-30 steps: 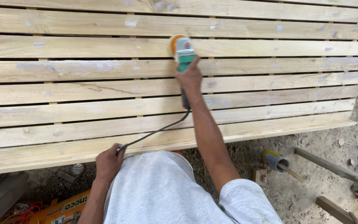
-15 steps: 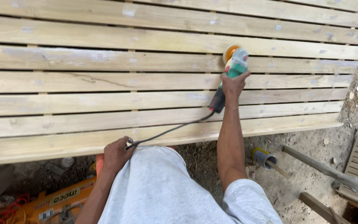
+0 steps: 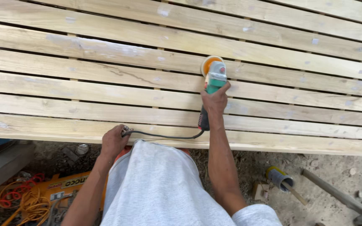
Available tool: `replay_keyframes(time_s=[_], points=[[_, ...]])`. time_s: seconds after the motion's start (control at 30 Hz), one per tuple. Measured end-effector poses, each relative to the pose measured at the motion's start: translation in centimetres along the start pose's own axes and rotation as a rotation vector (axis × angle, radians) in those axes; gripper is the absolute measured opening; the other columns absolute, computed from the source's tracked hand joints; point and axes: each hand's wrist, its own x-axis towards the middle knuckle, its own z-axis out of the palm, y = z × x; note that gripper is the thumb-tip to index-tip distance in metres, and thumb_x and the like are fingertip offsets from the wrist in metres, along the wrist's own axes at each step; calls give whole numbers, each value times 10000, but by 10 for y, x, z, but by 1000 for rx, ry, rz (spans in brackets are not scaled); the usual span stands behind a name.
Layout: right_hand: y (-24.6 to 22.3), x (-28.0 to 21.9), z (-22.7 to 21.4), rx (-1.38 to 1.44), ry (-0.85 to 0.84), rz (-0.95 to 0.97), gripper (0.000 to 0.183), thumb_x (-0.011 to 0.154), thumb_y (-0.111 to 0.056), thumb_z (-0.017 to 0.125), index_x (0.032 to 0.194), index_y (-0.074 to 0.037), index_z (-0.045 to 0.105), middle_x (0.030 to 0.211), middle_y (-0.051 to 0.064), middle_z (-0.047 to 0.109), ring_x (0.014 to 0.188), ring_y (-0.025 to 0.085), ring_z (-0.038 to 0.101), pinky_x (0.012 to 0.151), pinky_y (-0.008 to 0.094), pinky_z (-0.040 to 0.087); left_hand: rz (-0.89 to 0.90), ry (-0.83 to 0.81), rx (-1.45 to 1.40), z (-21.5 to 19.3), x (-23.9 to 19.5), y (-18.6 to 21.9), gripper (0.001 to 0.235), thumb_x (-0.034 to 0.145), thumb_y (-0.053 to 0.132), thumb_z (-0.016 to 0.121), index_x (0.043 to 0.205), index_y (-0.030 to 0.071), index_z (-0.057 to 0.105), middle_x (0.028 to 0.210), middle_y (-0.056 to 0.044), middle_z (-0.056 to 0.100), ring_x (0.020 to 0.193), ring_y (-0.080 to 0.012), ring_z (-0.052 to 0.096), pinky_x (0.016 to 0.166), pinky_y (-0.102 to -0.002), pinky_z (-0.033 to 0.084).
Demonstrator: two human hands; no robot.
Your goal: The person uses a handheld electric sander to smooth the surface of a wooden slatted structure. They move the sander across the planks and later change the sanding disc.
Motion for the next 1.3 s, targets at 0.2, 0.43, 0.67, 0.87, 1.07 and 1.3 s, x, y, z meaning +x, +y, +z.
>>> replay_keyframes(time_s=[0.2, 0.43, 0.67, 0.87, 1.07, 1.3], points=[[-53, -31, 57, -15, -80, -199, 839, 821, -326, 780, 1432, -72, 265, 1022, 290, 703, 881, 511, 687, 769, 593, 548, 40, 142, -78, 4, -1, -9, 258, 948, 314, 697, 939, 56, 692, 840, -134, 698, 761, -356, 669, 673, -471, 528], [-127, -57, 113, -16, -190, -478, 954, 729, -241, 795, 1461, -25, 222, 1057, 291, 681, 859, 495, 688, 735, 583, 556, 20, 66, 73, 5, -6, -13, 273, 1038, 351, 601, 994, 94, 680, 947, -107, 681, 905, -306, 655, 839, -446, 503], [-146, -56, 139, -53, -199, -546, 966, 718, -244, 781, 1466, -34, 207, 1011, 285, 689, 817, 487, 697, 695, 569, 562, 196, 378, 269, -9, -6, -68, 575, 984, 363, 602, 1480, 102, 477, 1567, -212, 349, 1480, -389, 277, 1201, -512, 231], [-117, -51, 98, -49, -116, -306, 912, 774, -339, 803, 1430, -61, 233, 953, 249, 709, 834, 480, 695, 735, 568, 558, 203, 317, 271, -10, -7, -96, 689, 1000, 375, 553, 1593, 76, 369, 1685, -197, 228, 1572, -372, 172, 1256, -526, 170], [-148, -61, 126, -28, -103, -387, 832, 828, -319, 789, 1420, -66, 262, 1001, 262, 706, 871, 483, 700, 769, 575, 558, 220, 321, 305, -7, -1, -96, 700, 985, 389, 561, 1573, 62, 368, 1671, -212, 228, 1558, -387, 170, 1239, -531, 154], [-191, -71, 168, -50, -169, -498, 914, 743, -245, 803, 1427, -42, 231, 995, 284, 693, 855, 498, 691, 753, 582, 554, 263, 330, 296, -12, 3, -101, 694, 985, 367, 609, 1571, 67, 389, 1660, -212, 255, 1549, -397, 205, 1237, -533, 174]])
